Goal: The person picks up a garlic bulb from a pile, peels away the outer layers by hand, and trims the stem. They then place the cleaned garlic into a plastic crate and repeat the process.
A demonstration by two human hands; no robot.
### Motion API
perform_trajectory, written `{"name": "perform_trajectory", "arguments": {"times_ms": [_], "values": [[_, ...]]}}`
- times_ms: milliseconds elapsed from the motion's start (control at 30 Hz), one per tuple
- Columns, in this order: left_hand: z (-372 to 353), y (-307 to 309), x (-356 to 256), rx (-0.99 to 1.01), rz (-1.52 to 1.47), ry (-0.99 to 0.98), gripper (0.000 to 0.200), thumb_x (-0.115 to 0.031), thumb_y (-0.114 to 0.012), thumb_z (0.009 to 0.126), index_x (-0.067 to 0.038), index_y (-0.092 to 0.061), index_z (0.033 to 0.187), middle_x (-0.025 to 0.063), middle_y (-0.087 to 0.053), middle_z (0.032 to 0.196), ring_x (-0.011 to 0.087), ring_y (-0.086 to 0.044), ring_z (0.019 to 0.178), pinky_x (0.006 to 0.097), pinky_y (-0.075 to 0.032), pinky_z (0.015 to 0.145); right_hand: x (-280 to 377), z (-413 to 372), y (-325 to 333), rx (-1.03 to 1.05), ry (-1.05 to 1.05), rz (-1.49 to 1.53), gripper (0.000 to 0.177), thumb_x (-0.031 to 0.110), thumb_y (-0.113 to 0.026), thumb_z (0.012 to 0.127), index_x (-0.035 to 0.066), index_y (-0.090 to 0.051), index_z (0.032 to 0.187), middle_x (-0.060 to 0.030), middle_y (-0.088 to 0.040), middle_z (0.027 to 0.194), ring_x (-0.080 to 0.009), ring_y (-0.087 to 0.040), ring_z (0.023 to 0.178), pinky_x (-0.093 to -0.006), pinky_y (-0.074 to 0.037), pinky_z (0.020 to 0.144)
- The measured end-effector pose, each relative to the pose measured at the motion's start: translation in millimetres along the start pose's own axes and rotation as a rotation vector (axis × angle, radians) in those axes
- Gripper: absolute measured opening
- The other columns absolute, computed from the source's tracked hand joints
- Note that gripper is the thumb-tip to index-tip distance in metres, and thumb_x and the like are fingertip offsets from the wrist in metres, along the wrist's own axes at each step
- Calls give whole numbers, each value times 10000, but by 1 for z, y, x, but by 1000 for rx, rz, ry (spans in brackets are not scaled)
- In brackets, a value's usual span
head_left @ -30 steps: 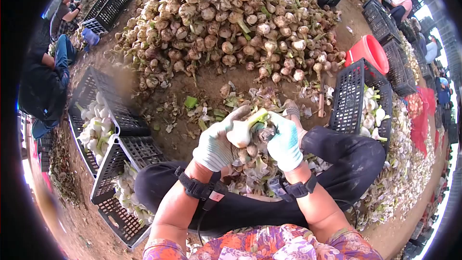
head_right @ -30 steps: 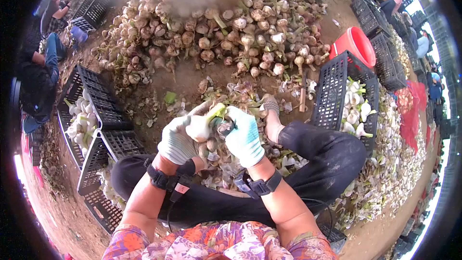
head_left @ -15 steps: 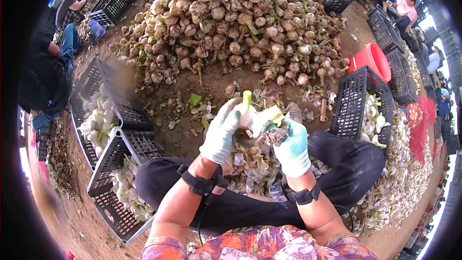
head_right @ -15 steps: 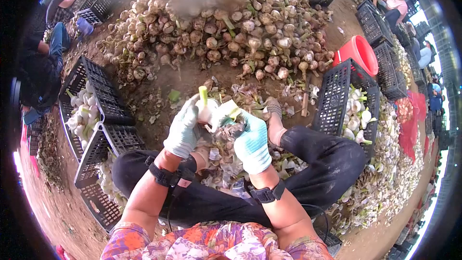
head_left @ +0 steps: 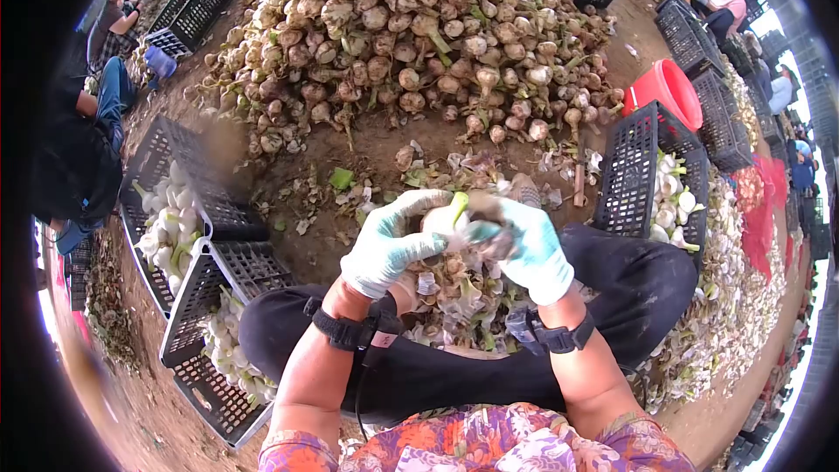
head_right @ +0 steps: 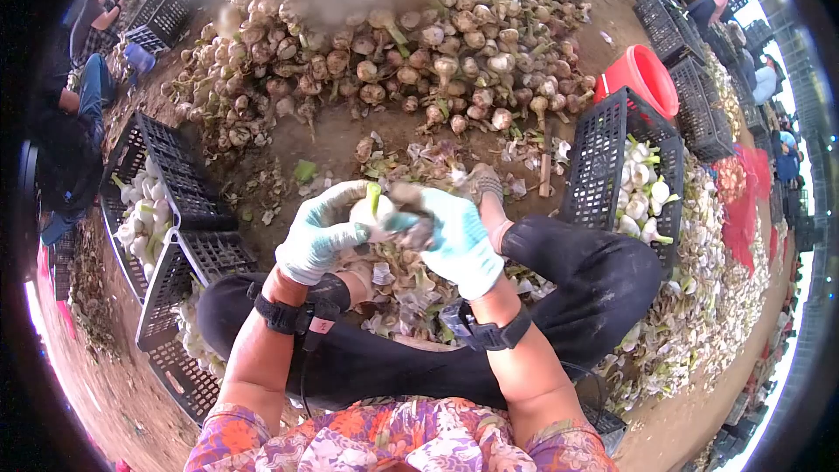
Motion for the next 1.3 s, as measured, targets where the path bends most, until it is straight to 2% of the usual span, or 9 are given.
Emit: {"name": "perform_trajectory", "arguments": {"times_ms": [33,367,433,500,733,833,967,1067,1300], "values": [[-1,2,0,1,-2,2,549,-46,-694,677,12,-469,1174,80,-574,1032,144,-572,870,245,-486,678,26,0,-5,-36,332,-496,319,-80,-484,721,-17,-582,1018,-113,-621,853,-157,-577,649,-246,-449,572],[0,4,-4,12,25,-46,502,-46,-690,682,10,-497,1142,77,-578,1031,155,-567,904,272,-469,784,-6,-12,-3,-177,-35,-281,317,-3,-604,661,1,-568,976,-137,-600,839,-229,-580,657,-302,-458,555],[3,9,-1,1,173,-120,490,-27,-682,680,9,-505,1135,76,-577,1031,159,-563,916,277,-462,805,36,-19,-21,-212,413,-749,260,3,-607,650,22,-578,907,-147,-592,819,-282,-571,640,-328,-458,556],[2,9,-8,-17,323,-194,479,-8,-674,678,9,-512,1128,76,-577,1032,164,-559,929,283,-455,826,34,-19,-25,-244,381,-772,186,6,-594,654,24,-574,838,-153,-590,766,-299,-572,639,-338,-458,571],[-3,4,-5,10,-52,-26,508,-59,-696,672,14,-504,1137,110,-593,1017,197,-584,917,299,-482,790,-14,1,22,-308,29,-291,248,-128,-413,716,-27,-567,883,-51,-593,752,-104,-513,646,-213,-391,542],[-2,5,-5,23,18,-53,484,-47,-678,693,20,-502,1139,103,-592,1021,177,-577,916,288,-478,788,-30,-12,7,-251,-141,513,233,-9,-401,847,-5,-540,1033,-60,-571,832,-114,-568,717,-169,-415,559],[-2,-3,-8,42,110,-58,425,-2,-655,695,24,-541,1103,75,-587,1018,146,-554,912,265,-446,816,-34,-18,-8,-221,-266,779,201,34,-452,834,9,-551,1007,-86,-589,846,-205,-606,723,-249,-458,565],[-8,-3,-2,56,-19,119,424,-21,-664,701,27,-543,1105,73,-595,1003,139,-564,887,258,-456,794,25,-13,-6,-135,256,-614,227,-6,-557,679,-7,-580,904,-156,-573,751,-309,-585,723,-304,-459,621],[-4,-5,-5,87,-45,67,456,-49,-665,720,38,-510,1139,75,-595,1000,131,-571,869,246,-468,765,12,-16,9,-178,35,-316,296,-86,-487,734,-23,-581,1007,-112,-630,844,-165,-593,730,-251,-465,649]]}}
Point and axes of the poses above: each hand's wrist, its own z-axis towards the middle knuckle, its own y-axis out of the back of the hand, x = y × z, the point moved 8 cm from there along z, towards the middle knuckle
